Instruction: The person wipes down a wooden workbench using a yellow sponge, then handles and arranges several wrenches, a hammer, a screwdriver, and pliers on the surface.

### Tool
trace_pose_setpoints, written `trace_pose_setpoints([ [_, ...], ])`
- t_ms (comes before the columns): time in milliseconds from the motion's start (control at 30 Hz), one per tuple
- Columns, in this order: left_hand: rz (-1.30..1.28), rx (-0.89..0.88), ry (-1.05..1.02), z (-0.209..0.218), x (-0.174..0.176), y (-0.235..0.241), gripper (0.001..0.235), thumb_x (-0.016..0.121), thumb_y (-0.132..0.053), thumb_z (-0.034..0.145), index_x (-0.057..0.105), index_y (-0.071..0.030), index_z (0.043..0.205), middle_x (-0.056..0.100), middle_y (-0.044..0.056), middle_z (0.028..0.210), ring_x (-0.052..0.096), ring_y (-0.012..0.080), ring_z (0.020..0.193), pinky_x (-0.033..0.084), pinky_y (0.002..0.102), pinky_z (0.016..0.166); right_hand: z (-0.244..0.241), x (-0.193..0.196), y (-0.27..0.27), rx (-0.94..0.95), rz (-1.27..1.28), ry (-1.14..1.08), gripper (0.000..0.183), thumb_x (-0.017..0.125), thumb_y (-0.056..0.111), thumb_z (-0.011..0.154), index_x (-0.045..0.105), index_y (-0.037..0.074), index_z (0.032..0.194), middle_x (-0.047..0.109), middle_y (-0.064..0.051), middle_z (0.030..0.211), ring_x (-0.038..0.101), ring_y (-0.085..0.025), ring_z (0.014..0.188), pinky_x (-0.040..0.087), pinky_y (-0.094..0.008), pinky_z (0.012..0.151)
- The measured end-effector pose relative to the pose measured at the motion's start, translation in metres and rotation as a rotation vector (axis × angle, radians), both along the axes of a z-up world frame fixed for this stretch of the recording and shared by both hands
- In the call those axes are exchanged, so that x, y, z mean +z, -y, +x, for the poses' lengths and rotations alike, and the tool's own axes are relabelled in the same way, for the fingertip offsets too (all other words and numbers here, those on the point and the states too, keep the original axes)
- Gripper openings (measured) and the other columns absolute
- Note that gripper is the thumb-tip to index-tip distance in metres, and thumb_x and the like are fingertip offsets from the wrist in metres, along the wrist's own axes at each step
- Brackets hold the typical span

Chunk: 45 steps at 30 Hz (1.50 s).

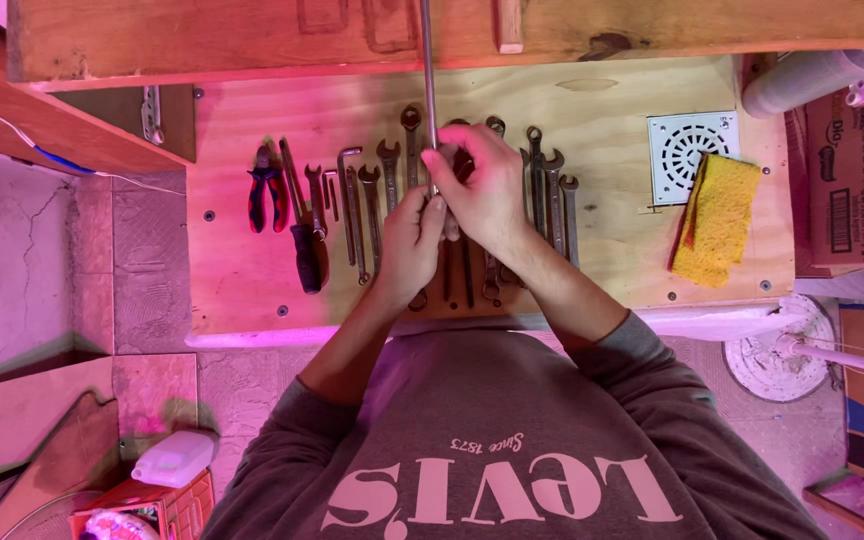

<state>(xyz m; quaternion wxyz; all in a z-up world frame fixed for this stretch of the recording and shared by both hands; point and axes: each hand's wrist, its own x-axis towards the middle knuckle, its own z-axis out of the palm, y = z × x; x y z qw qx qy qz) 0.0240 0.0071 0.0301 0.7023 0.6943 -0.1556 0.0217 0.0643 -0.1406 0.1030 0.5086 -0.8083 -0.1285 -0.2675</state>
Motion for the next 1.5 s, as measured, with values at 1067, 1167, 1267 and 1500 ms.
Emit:
trace_pose_setpoints([
  [1067, 0.631, 0.41, 0.616, 0.079, 0.075, -0.024, 0.04, 0.069, -0.032, 0.12, 0.065, -0.012, 0.154, 0.057, 0.003, 0.158, 0.074, 0.0183, 0.137, 0.076, 0.03, 0.085, 0.07, 0.017, -0.005, -0.277, -0.489, 0.136, 0.05, 0.067, -0.01, 0.099, 0.078, 0.011, 0.143, 0.074, -0.011, 0.147, 0.077, -0.031, 0.131, 0.069, -0.042, 0.101],
  [1167, 0.737, 0.415, 0.61, 0.08, 0.073, -0.025, 0.049, 0.071, -0.033, 0.12, 0.06, -0.014, 0.163, 0.052, 0.0, 0.168, 0.071, 0.0181, 0.148, 0.077, 0.031, 0.088, 0.079, 0.016, -0.005, -0.281, -0.505, 0.109, 0.05, 0.067, -0.006, 0.097, 0.079, 0.012, 0.142, 0.076, -0.009, 0.146, 0.081, -0.029, 0.125, 0.07, -0.042, 0.092],
  [1267, 0.756, 0.418, 0.603, 0.08, 0.069, -0.024, 0.053, 0.075, -0.031, 0.117, 0.06, -0.014, 0.164, 0.05, -0.001, 0.169, 0.072, 0.0182, 0.148, 0.077, 0.032, 0.087, 0.087, 0.016, -0.003, -0.303, -0.549, 0.104, 0.053, 0.07, -0.002, 0.094, 0.079, 0.016, 0.143, 0.078, -0.004, 0.141, 0.083, -0.028, 0.113, 0.069, -0.044, 0.079],
  [1500, 0.717, 0.409, 0.596, 0.081, 0.064, -0.023, 0.049, 0.072, -0.033, 0.117, 0.062, -0.013, 0.161, 0.048, -0.001, 0.172, 0.069, 0.0191, 0.152, 0.076, 0.035, 0.083, 0.101, 0.026, -0.005, -0.371, -0.598, 0.079, 0.038, 0.075, 0.01, 0.102, 0.084, 0.025, 0.136, 0.081, 0.004, 0.119, 0.08, -0.03, 0.079, 0.06, -0.047, 0.058],
])
